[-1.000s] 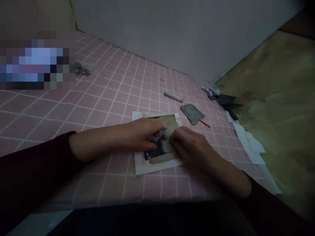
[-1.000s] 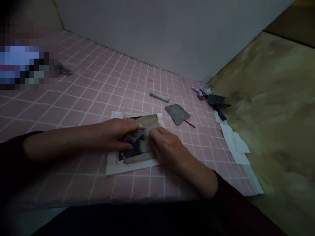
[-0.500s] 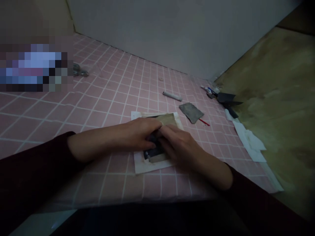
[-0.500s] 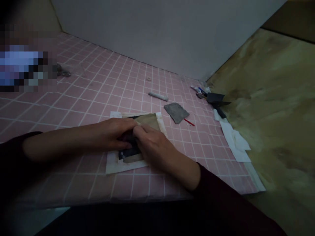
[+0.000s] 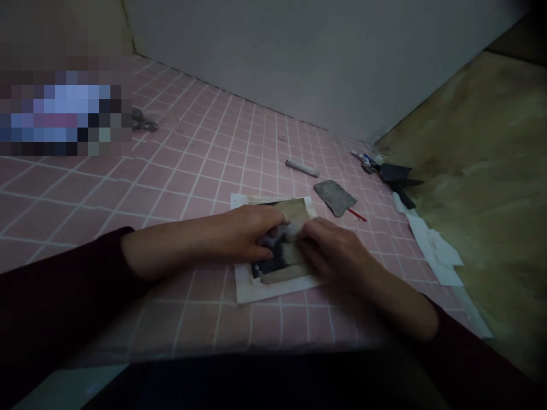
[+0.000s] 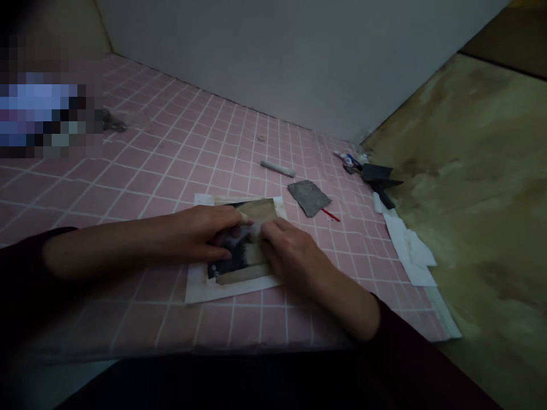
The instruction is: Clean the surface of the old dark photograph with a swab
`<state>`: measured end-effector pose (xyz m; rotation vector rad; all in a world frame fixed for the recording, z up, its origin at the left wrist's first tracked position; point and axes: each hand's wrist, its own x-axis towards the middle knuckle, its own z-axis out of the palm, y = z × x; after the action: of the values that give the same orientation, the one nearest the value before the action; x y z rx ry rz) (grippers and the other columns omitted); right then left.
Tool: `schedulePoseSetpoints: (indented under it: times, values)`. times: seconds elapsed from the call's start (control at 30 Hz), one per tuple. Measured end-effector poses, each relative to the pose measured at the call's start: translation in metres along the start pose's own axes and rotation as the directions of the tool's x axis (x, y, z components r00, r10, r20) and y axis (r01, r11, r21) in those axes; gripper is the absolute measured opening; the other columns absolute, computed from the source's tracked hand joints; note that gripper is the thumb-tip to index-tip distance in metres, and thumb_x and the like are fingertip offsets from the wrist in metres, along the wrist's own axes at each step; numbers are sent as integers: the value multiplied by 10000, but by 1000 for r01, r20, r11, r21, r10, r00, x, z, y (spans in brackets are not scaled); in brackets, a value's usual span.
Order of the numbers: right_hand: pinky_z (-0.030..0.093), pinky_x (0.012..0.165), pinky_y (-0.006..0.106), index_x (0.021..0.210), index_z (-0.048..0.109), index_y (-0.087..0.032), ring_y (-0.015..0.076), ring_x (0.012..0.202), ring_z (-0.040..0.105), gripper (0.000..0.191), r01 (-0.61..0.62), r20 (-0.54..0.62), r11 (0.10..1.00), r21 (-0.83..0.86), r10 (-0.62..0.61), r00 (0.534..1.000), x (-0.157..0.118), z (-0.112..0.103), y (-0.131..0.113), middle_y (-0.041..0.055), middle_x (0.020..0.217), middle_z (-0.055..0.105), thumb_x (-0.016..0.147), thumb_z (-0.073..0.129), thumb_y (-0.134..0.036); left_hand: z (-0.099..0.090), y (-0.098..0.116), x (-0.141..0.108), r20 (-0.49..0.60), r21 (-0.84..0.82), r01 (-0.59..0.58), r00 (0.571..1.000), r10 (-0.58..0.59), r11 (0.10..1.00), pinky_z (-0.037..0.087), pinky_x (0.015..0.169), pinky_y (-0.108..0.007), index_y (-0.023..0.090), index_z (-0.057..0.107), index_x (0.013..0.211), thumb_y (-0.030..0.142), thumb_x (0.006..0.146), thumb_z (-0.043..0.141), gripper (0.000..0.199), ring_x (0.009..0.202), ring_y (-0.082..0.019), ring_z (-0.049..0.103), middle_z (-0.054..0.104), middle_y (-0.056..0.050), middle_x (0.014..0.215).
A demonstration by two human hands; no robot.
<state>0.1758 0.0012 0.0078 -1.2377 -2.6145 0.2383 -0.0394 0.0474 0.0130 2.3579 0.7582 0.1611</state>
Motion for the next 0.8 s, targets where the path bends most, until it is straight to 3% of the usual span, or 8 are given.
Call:
schedulePoseSetpoints:
  times: [0.1, 0.23, 0.43, 0.6, 0.8]
  values:
    - [421, 630, 285, 850, 522, -170, 162, 695, 532, 79, -24, 8, 999, -21, 24, 1000, -1, 0, -2, 44, 795, 560, 878, 486, -105, 0, -1, 0, -5, 0, -1, 1000, 1, 1000, 359, 623, -233, 161, 518, 870, 141, 732, 645, 189, 697, -115, 513, 556, 10, 837]
    - [455, 702, 294, 903, 514, -183, 171, 796, 553, 109, 101, -22, 988, 116, -99, 995, 4, 5, -12, 67, 905, 581, 923, 424, -125, 2, -3, -1, -35, -14, -23, 999, 22, 1000, 362, 630, -238, 155, 530, 887, 162, 739, 640, 185, 719, -126, 519, 561, -1, 846]
    - [420, 654, 283, 862, 500, -190, 161, 729, 523, 94, -27, -8, 999, 30, 27, 1000, -5, 3, -4, 37, 815, 544, 896, 475, -106, 1, -2, 0, 1, 3, 7, 1000, -7, 1000, 353, 599, -226, 166, 513, 877, 144, 730, 642, 196, 669, -107, 503, 551, 15, 809]
    - [447, 710, 295, 914, 490, -197, 167, 808, 545, 91, 111, -41, 984, 141, -106, 994, 5, 9, -10, 49, 895, 584, 913, 441, -120, 3, -5, -1, -54, 5, -28, 998, 28, 1000, 360, 612, -234, 177, 498, 835, 185, 734, 628, 165, 685, -117, 507, 543, 15, 798]
    - [413, 631, 271, 834, 488, -194, 148, 692, 515, 110, -14, -5, 999, 45, 14, 1000, -1, 1, -2, 17, 776, 550, 863, 495, -87, 2, -2, -1, -14, 5, -18, 1000, 18, 1000, 346, 600, -229, 178, 488, 827, 161, 720, 638, 185, 660, -108, 497, 533, 30, 774]
